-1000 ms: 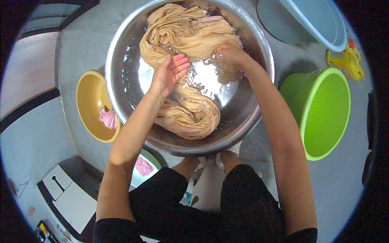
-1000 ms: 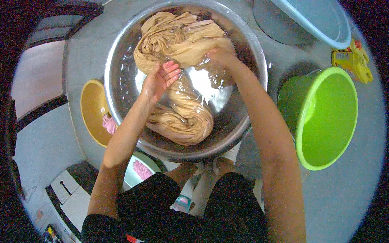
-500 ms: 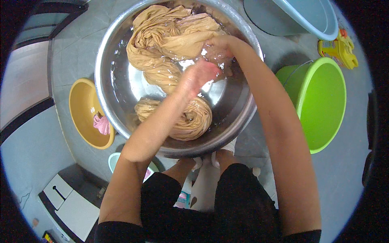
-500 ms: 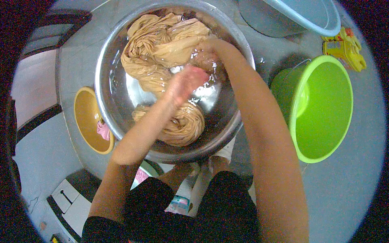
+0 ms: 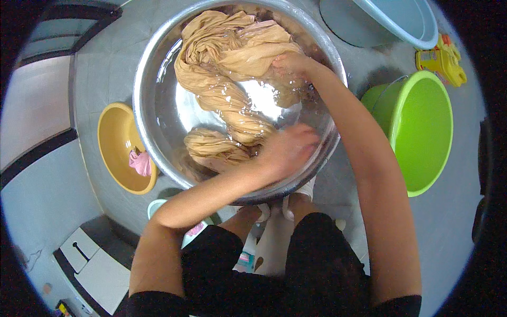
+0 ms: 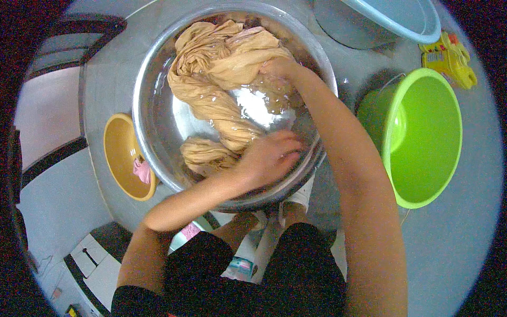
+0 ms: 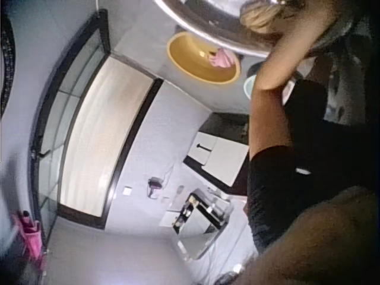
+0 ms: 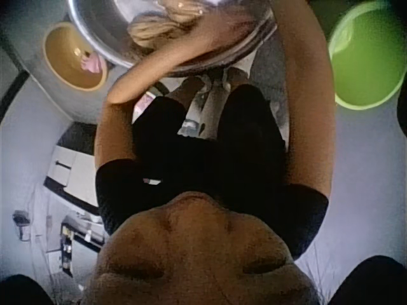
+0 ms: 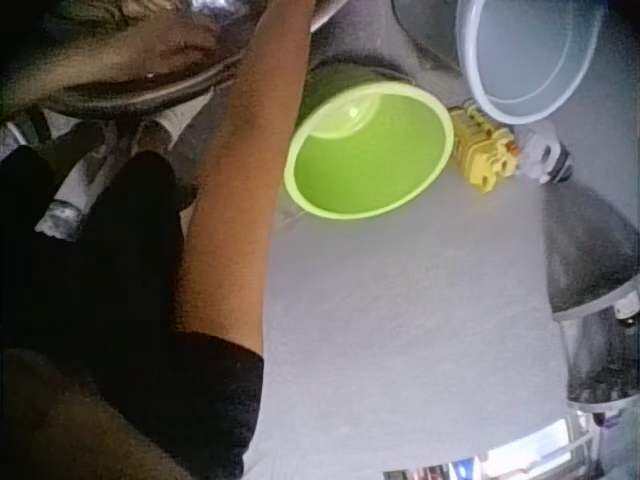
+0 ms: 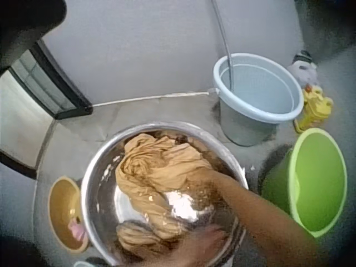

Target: The person washes clothes by hand in a bathroom. They transfer a pink cloth from a yellow basin to a large metal basin, scrub it, rinse it, and place it in a green basin. They then repeat the process with a brown cloth.

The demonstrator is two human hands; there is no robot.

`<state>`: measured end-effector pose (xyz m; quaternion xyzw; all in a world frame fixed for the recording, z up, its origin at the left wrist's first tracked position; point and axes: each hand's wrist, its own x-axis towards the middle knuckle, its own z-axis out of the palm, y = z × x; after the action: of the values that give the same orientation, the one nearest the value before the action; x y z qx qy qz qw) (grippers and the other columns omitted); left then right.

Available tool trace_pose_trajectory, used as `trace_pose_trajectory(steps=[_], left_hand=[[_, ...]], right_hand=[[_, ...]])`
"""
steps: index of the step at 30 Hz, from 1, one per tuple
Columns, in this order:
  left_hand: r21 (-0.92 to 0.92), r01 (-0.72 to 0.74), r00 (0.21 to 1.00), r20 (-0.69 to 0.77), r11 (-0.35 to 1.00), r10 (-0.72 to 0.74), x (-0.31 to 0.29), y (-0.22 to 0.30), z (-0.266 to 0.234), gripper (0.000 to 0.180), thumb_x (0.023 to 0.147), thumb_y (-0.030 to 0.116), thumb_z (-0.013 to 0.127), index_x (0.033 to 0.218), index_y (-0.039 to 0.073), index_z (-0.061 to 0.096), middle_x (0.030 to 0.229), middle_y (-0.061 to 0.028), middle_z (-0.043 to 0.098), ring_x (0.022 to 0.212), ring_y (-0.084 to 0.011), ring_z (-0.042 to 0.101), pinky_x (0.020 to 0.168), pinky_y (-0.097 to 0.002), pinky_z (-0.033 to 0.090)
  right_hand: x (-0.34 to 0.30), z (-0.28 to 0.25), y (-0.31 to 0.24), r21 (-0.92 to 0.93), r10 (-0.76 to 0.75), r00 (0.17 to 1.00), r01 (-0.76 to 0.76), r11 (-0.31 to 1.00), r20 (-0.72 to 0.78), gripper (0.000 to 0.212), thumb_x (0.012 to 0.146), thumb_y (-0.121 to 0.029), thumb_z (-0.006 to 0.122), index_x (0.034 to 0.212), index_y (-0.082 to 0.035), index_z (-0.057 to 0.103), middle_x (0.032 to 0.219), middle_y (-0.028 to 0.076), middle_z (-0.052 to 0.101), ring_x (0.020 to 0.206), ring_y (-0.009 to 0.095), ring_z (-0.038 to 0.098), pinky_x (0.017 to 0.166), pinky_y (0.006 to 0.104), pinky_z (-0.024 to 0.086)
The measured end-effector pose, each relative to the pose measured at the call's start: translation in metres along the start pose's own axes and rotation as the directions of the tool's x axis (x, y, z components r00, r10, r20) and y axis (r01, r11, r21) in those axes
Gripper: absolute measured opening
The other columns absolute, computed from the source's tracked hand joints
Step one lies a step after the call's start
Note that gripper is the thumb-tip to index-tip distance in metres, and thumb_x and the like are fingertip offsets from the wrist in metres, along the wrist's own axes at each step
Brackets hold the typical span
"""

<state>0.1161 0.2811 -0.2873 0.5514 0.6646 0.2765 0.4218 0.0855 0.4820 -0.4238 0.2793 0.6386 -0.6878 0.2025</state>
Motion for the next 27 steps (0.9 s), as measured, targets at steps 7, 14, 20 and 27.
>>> trace_pose_trajectory(steps=[7, 14, 20, 27], left_hand=[[0.154, -0.029, 0.999, -0.028, 0.988, 0.034, -0.108, -0.062, -0.014, 0.023, 0.077, 0.008, 0.058, 0.1, 0.004, 0.061, 0.119, -0.015, 0.05, 0.11, -0.0316, 0.048, 0.092, -0.0385, 0.04], [-0.576, 0.26, 0.954, 0.028, 0.775, -0.299, -0.099, -0.063, -0.012, 0.038, 0.09, 0.031, 0.046, 0.114, 0.002, 0.053, 0.127, -0.0145, 0.045, 0.115, -0.0245, 0.045, 0.097, -0.0362, 0.034], [-0.982, 0.051, 0.935, 0.111, -0.183, -0.336, -0.069, -0.053, -0.047, 0.068, 0.086, 0.059, 0.028, 0.131, 0.008, 0.034, 0.135, -0.0227, 0.031, 0.123, -0.0376, 0.033, 0.1, -0.0464, 0.031], [-0.979, 0.039, 0.946, 0.101, -0.201, -0.309, -0.05, -0.04, -0.053, 0.073, 0.085, 0.062, 0.022, 0.134, 0.009, 0.03, 0.134, -0.0242, 0.032, 0.122, -0.0401, 0.034, 0.099, -0.0478, 0.031]], right_hand=[[-0.081, 0.012, 0.001, -0.27, -0.322, 0.902, 0.246, 0.931, -0.289, 0.031, 0.084, -0.027, 0.054, 0.101, -0.002, 0.059, 0.09, 0.002, 0.06, 0.082, 0.012, 0.053, 0.075, 0.026, 0.043], [-0.159, 0.038, -0.007, 0.128, -0.241, 0.878, 0.318, 0.939, -0.414, 0.027, 0.084, -0.022, 0.055, 0.101, -0.002, 0.06, 0.094, 0.005, 0.062, 0.087, 0.012, 0.055, 0.078, 0.0245, 0.043], [-0.179, 0.038, 0.006, -0.248, -0.377, 0.719, 0.285, 0.926, -0.584, 0.024, 0.087, -0.02, 0.053, 0.099, -0.001, 0.06, 0.088, 0.005, 0.063, 0.082, 0.012, 0.057, 0.075, 0.0245, 0.044], [-0.171, 0.042, 0.014, 0.053, -0.325, 0.798, 0.405, 0.913, -0.507, 0.023, 0.088, -0.017, 0.052, 0.103, -0.001, 0.059, 0.093, 0.003, 0.062, 0.088, 0.008, 0.054, 0.079, 0.0216, 0.042]])
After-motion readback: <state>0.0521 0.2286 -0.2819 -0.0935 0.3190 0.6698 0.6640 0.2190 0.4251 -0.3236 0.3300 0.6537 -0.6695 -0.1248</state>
